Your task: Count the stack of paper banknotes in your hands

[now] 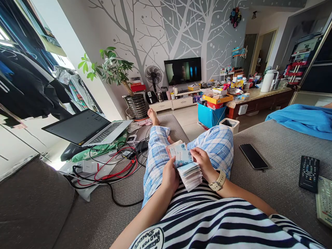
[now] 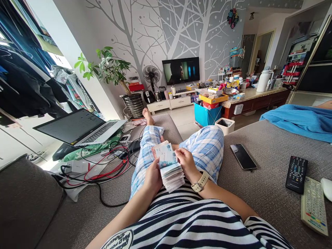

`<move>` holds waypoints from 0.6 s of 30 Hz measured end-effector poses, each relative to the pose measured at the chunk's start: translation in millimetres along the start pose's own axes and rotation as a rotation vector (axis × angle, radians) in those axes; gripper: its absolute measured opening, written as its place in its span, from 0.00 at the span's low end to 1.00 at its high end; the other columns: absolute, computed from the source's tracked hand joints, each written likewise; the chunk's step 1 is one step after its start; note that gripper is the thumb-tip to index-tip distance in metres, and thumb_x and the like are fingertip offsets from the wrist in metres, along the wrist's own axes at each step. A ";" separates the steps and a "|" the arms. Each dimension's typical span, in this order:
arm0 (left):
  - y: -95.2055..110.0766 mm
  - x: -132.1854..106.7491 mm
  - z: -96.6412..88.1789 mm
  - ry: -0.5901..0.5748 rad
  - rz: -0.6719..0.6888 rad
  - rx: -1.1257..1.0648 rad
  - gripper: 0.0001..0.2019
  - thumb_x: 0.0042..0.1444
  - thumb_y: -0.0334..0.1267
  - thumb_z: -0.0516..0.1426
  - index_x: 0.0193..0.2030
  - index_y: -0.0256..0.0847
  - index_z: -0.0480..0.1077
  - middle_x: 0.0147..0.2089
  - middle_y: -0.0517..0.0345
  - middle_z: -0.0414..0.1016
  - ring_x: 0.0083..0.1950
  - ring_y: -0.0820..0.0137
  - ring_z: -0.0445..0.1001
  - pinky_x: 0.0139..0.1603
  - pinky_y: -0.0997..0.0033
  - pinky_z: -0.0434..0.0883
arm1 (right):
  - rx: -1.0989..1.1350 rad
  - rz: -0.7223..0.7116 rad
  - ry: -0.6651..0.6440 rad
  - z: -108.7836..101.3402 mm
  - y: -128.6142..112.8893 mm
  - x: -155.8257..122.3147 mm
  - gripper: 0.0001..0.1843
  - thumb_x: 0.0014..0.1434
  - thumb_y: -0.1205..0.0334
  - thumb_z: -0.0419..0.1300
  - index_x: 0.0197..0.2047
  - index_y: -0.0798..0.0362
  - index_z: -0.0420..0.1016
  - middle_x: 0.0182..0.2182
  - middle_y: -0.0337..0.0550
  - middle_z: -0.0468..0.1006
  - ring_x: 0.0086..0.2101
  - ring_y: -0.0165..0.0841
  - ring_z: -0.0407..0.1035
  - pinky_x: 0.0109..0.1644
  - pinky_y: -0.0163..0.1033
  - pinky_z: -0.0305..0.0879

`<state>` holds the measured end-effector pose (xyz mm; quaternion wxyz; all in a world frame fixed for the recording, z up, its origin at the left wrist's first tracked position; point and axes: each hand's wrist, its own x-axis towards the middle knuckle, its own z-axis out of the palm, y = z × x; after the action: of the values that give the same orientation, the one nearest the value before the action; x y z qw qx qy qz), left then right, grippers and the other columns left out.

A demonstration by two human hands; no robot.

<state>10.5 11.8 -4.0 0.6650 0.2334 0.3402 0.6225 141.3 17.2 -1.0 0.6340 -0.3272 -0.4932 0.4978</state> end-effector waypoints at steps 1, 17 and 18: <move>0.1 0.3 0.4 0.014 -0.001 0.000 0.13 0.56 0.35 0.55 0.46 0.34 0.74 0.40 0.52 0.81 0.48 0.55 0.78 0.50 0.57 0.74 | 0.007 0.003 0.002 0.2 -0.6 -0.4 0.19 0.55 0.45 0.61 0.26 0.52 0.65 0.18 0.32 0.58 0.20 0.27 0.51 0.25 0.36 0.46; -0.1 -1.8 0.2 -0.012 0.004 -0.009 0.12 0.50 0.33 0.59 0.42 0.33 0.74 0.41 0.48 0.81 0.43 0.57 0.80 0.46 0.59 0.76 | -0.018 0.010 -0.019 2.4 -6.6 -3.6 0.20 0.54 0.43 0.61 0.26 0.51 0.65 0.19 0.33 0.59 0.21 0.28 0.51 0.25 0.36 0.49; -0.1 -1.6 0.2 -0.012 0.005 -0.015 0.12 0.50 0.33 0.59 0.42 0.33 0.73 0.41 0.48 0.81 0.43 0.58 0.80 0.46 0.59 0.76 | -0.012 0.016 -0.016 2.0 -5.2 -3.1 0.20 0.54 0.42 0.61 0.26 0.51 0.66 0.19 0.33 0.60 0.21 0.28 0.52 0.25 0.36 0.50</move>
<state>10.7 10.2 -3.7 0.6673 0.2330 0.3312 0.6252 140.9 12.6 3.5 0.6240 -0.3310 -0.4987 0.5024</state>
